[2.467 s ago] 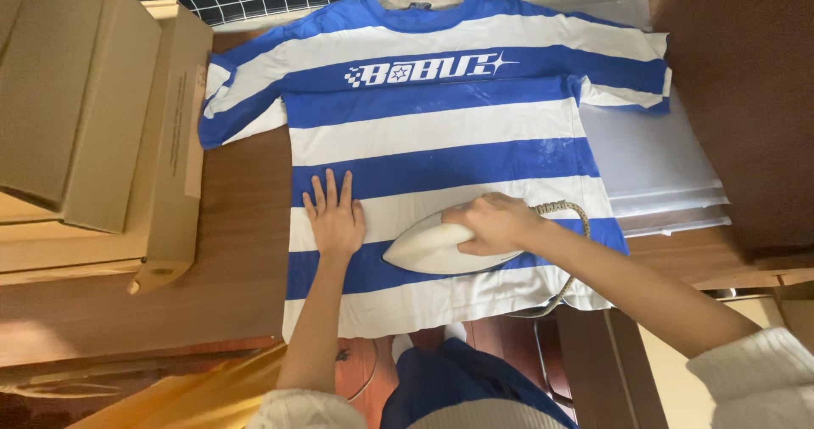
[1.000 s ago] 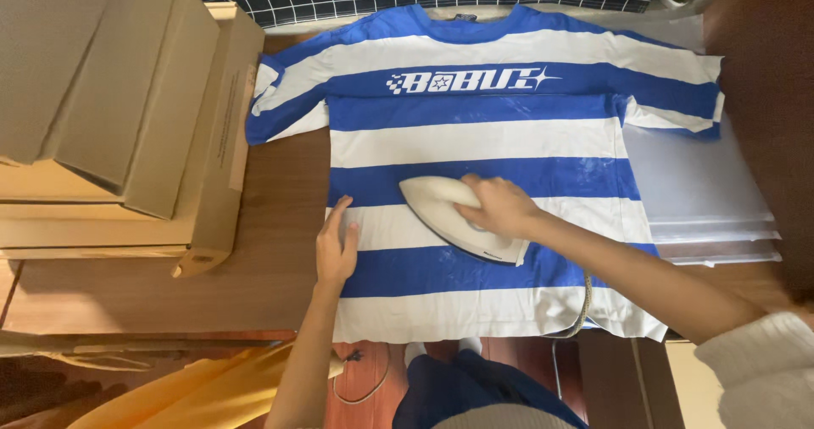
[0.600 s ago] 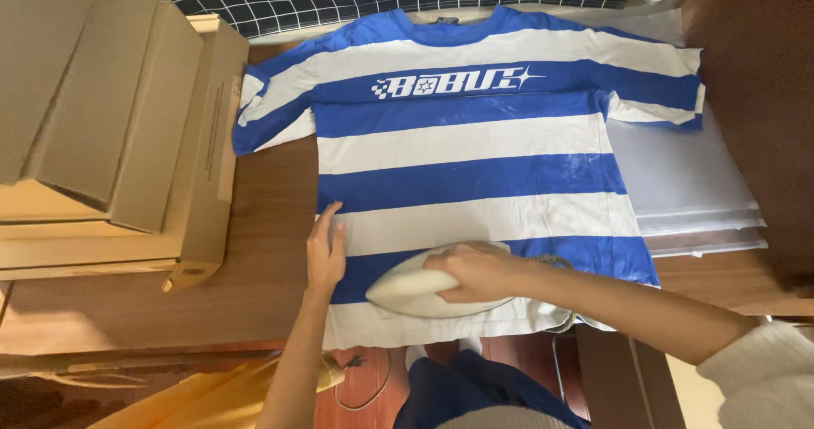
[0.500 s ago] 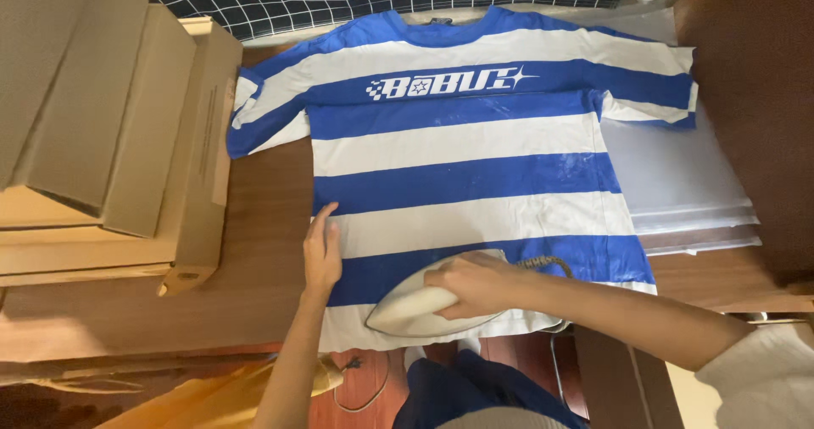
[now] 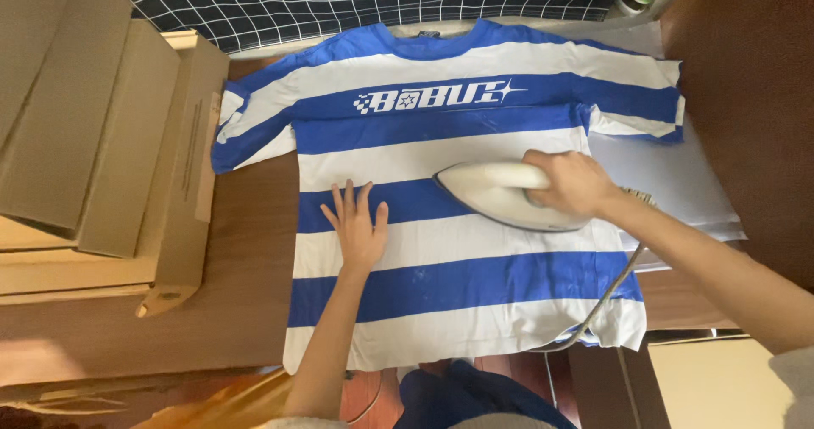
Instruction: The person irons a blue and white striped long-sleeve shirt laid flat on a wooden table. They move the iron back and forth across the front, then flip the shirt over and smooth it out before placing a sheet of paper on top.
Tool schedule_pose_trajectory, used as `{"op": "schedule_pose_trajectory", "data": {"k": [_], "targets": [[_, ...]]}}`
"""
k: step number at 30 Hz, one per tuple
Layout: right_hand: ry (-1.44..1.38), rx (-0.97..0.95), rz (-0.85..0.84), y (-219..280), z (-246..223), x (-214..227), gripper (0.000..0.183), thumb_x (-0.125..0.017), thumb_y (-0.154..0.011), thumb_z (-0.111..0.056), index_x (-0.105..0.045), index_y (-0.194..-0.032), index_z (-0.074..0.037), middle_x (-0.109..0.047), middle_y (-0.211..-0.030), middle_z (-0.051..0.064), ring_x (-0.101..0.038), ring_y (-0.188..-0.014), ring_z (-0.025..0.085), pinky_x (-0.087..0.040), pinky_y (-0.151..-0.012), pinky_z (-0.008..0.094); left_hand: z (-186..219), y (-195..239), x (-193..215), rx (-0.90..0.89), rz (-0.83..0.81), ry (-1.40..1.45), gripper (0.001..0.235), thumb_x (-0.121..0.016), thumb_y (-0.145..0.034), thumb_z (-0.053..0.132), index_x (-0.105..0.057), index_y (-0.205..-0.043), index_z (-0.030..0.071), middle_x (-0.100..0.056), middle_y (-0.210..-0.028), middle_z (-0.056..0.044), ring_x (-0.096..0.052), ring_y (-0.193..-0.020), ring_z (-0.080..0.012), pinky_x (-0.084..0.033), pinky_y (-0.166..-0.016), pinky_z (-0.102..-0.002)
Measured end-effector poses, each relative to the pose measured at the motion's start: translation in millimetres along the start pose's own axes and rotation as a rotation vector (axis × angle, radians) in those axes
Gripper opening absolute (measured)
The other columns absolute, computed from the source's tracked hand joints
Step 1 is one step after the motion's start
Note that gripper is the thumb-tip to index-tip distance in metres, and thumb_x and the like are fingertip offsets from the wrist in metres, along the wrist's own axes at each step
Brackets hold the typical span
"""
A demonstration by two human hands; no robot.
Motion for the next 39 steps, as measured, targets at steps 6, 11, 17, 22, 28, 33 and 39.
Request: {"op": "schedule_pose_trajectory", "data": {"k": [6, 11, 17, 22, 28, 33, 39], "targets": [[0.235, -0.111, 0.016, -48.0, 53.1, 6.8, 0.042, -0.061, -0.073, -0.033, -0.05, -0.114, -0.032, -0.065, -0.105, 0.003, -0.063, -0.096, 0.029, -0.049, -0.085, 0.043, 2.6, -1.7, -25.4, -0.001, -0.062, -0.236, 0.057, -0.042, -0.085, 0.046, -0.033, -0.135, 0.021, -0.021, -0.143, -0.021, -0.004, -0.135, -0.0369, 0.009, -0.097, -0.065], [0.218, -0.137, 0.043, -77.6, 74.4, -2.0, 0.038, -0.061, -0.073, -0.036, -0.052, -0.11, -0.033, -0.066, -0.102, 0.001, -0.063, -0.095, 0.026, -0.049, -0.084, 0.041, 8.8, 1.5, -21.5, 0.02, -0.11, -0.257, 0.059, -0.041, -0.083, 0.047, -0.033, -0.136, 0.023, -0.021, -0.144, -0.018, -0.004, -0.135, -0.037, 0.011, -0.096, -0.065], [0.17, -0.122, -0.002, -94.6, 69.9, 0.4, 0.042, -0.062, -0.071, -0.036, -0.053, -0.112, -0.034, -0.066, -0.104, 0.004, -0.062, -0.097, 0.028, -0.049, -0.085, 0.041, 8.2, -1.5, -23.7, 0.032, -0.145, -0.304, 0.06, -0.039, -0.082, 0.048, -0.033, -0.137, 0.024, -0.022, -0.145, -0.015, -0.005, -0.135, -0.0356, 0.011, -0.097, -0.064], [0.161, -0.074, -0.068, -88.8, 52.6, 6.3, 0.045, -0.063, -0.072, -0.03, -0.054, -0.116, -0.033, -0.066, -0.105, 0.007, -0.062, -0.098, 0.03, -0.049, -0.086, 0.043, 7.9, -1.4, -25.9, 0.054, -0.172, -0.314, 0.06, -0.036, -0.082, 0.049, -0.032, -0.137, 0.024, -0.021, -0.146, -0.014, -0.004, -0.136, -0.034, 0.011, -0.098, -0.063], [0.138, -0.022, -0.11, -81.3, 48.0, -5.1, 0.048, -0.061, -0.071, -0.032, -0.052, -0.118, -0.033, -0.065, -0.104, 0.01, -0.06, -0.099, 0.033, -0.047, -0.088, 0.044, 7.6, -1.4, -27.4, 0.053, -0.181, -0.313, 0.06, -0.036, -0.083, 0.049, -0.032, -0.137, 0.023, -0.019, -0.146, -0.013, -0.004, -0.136, -0.0333, 0.009, -0.098, -0.063], [0.089, 0.019, -0.163, -62.8, 31.6, -5.1, 0.045, -0.061, -0.071, -0.031, -0.053, -0.115, -0.034, -0.064, -0.104, 0.01, -0.06, -0.098, 0.034, -0.047, -0.088, 0.044, 4.2, -1.3, -30.2, 0.036, -0.136, -0.341, 0.061, -0.038, -0.081, 0.048, -0.034, -0.136, 0.022, -0.024, -0.145, -0.014, -0.008, -0.136, -0.0336, 0.01, -0.099, -0.062], [0.055, 0.074, -0.215, -41.6, 12.8, -10.2, 0.042, -0.061, -0.07, -0.027, -0.056, -0.112, -0.031, -0.065, -0.104, 0.007, -0.061, -0.096, 0.032, -0.048, -0.087, 0.044, 6.6, -0.5, -27.5, 0.017, -0.12, -0.318, 0.06, -0.041, -0.082, 0.045, -0.035, -0.136, 0.021, -0.025, -0.144, -0.016, -0.009, -0.135, -0.0349, 0.008, -0.098, -0.063]]}}
Point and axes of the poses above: each hand's wrist, its own y-axis away from the middle knuckle, its own x-axis out of the back of the hand, z = x × y, the point moved 5 cm from there along -y, towards the middle knuckle
